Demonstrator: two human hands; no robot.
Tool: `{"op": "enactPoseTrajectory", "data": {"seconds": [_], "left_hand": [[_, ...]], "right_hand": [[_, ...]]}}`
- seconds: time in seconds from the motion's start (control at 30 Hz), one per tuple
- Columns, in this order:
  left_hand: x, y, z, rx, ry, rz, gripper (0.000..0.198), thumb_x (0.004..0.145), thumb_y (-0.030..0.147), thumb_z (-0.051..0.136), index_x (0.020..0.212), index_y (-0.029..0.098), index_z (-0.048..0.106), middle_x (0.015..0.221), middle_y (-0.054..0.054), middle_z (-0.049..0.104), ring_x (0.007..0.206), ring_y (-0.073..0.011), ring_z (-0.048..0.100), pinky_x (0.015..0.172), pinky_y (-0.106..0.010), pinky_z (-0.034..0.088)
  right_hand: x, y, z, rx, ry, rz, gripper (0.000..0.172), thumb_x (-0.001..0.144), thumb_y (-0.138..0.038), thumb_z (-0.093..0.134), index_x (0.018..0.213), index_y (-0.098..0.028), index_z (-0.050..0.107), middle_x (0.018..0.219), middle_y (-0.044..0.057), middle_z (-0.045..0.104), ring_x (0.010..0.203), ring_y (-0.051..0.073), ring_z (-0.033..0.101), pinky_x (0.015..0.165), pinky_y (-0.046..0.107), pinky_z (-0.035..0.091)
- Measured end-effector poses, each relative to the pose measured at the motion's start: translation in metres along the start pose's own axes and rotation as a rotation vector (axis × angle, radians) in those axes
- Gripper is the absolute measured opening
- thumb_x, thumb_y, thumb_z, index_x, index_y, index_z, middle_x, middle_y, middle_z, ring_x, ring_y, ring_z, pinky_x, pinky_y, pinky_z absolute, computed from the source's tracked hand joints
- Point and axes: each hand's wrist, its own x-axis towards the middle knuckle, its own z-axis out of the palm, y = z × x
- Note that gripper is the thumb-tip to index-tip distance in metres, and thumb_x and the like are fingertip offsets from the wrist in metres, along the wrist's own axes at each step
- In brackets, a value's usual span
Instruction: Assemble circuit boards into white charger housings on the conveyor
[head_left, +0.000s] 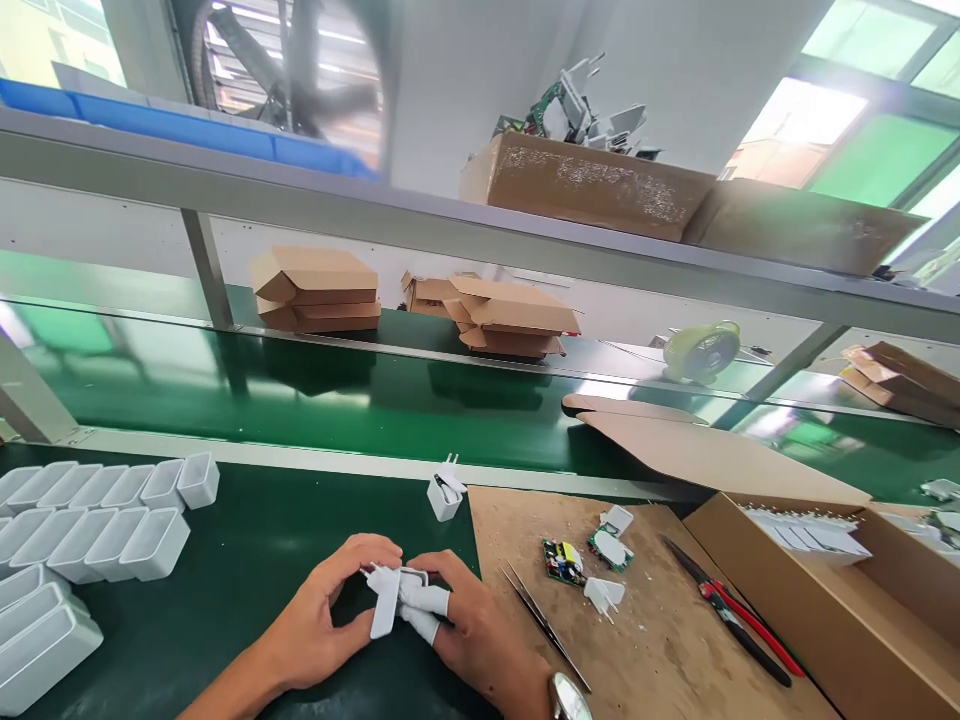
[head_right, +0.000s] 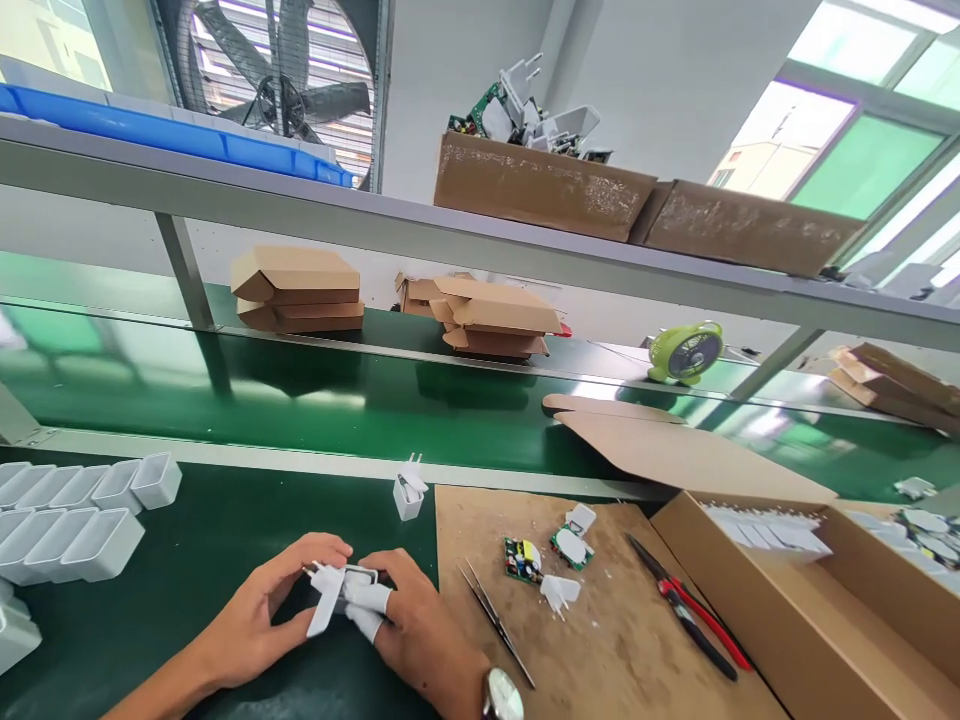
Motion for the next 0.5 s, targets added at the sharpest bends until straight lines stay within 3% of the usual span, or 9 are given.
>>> {"op": "enactPoseTrajectory", "data": {"seconds": [0.1,0.2,0.37,0.5], "left_hand": [[0.0,-0.001,-0.007,-0.046,-0.054,0.028,0.019,0.095,0.033,0.067,0.112,0.025,0.073,0.123,-0.012,0.073,0.124,-0.0299,0.063,0.107,-0.047,0.053],[0.001,-0.006,-0.008,-0.059,-0.052,-0.036,0.019,0.095,0.041,0.07,0.106,0.026,0.076,0.115,-0.009,0.076,0.12,-0.028,0.065,0.105,-0.044,0.053],[0.009,-0.003,0.007,0.069,0.151,-0.282,0.029,0.093,0.052,0.066,0.091,0.023,0.07,0.096,-0.004,0.074,0.083,-0.0203,0.069,0.076,-0.031,0.058],[0.022,0.011,0.022,0.351,0.247,-0.312,0.035,0.088,0.051,0.064,0.068,0.024,0.054,0.07,0.002,0.062,0.064,-0.0173,0.059,0.059,-0.027,0.048]], "right_hand": [[-0.002,0.001,0.007,-0.097,0.033,-0.011,0.032,0.098,-0.017,0.061,0.128,-0.027,0.068,0.118,0.008,0.072,0.105,0.021,0.069,0.094,0.033,0.059],[-0.006,0.001,0.008,-0.129,0.026,-0.019,0.037,0.097,-0.017,0.061,0.133,-0.026,0.064,0.126,0.01,0.07,0.112,0.023,0.068,0.099,0.035,0.058],[-0.016,0.002,0.007,-0.265,-0.117,0.025,0.041,0.084,-0.003,0.059,0.122,-0.015,0.068,0.158,0.02,0.047,0.127,0.027,0.065,0.107,0.038,0.054],[-0.015,-0.002,0.004,-0.377,-0.18,-0.013,0.035,0.078,-0.001,0.059,0.109,-0.012,0.071,0.163,0.023,0.04,0.128,0.035,0.065,0.101,0.043,0.058]]}}
